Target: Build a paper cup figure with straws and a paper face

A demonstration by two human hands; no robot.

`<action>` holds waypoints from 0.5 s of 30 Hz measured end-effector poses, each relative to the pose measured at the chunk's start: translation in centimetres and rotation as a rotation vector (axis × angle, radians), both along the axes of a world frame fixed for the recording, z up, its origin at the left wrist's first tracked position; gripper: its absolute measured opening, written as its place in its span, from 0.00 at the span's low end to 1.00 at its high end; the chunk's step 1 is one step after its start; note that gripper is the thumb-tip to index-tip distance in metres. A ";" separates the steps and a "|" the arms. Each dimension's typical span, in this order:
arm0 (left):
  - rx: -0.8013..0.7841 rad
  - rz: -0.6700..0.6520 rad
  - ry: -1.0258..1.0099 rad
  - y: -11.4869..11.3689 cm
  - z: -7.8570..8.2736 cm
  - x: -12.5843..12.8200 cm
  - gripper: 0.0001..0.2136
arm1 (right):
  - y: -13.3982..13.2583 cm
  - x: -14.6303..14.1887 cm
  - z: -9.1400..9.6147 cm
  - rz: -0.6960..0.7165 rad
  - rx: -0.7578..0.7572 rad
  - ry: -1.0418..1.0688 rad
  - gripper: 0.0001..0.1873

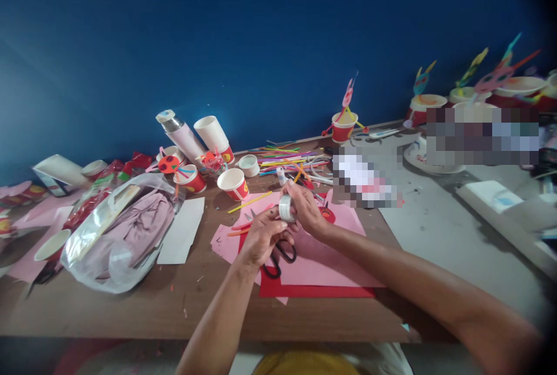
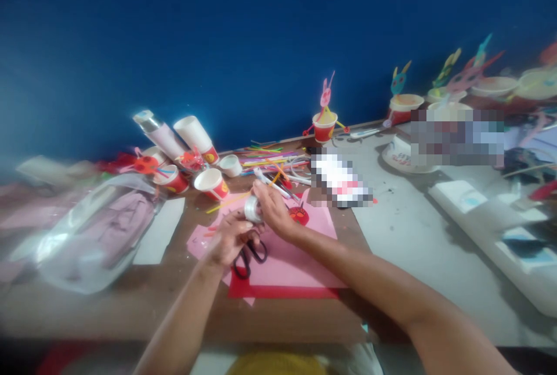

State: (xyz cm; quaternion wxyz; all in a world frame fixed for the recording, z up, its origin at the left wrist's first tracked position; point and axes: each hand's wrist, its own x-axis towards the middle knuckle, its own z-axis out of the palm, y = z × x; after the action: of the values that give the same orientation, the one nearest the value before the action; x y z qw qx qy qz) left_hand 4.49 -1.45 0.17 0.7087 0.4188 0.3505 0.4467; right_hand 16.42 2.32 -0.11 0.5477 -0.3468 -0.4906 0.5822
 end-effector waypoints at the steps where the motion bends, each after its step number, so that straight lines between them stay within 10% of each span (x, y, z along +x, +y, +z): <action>1: 0.005 0.004 0.000 0.0 0.1 0.0 0.09 | 0.1 0.0 0.0 -0.004 -0.015 0.008 0.20; 15: -0.088 0.091 -0.074 0.3 0.0 -0.1 0.08 | 0.3 -0.4 -0.8 0.053 -0.073 0.052 0.23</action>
State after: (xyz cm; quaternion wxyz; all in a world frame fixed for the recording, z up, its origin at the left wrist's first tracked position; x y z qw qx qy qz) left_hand 4.39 -1.17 0.18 0.7179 0.3539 0.3621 0.4778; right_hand 16.04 2.58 -0.88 0.5316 -0.3383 -0.4638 0.6228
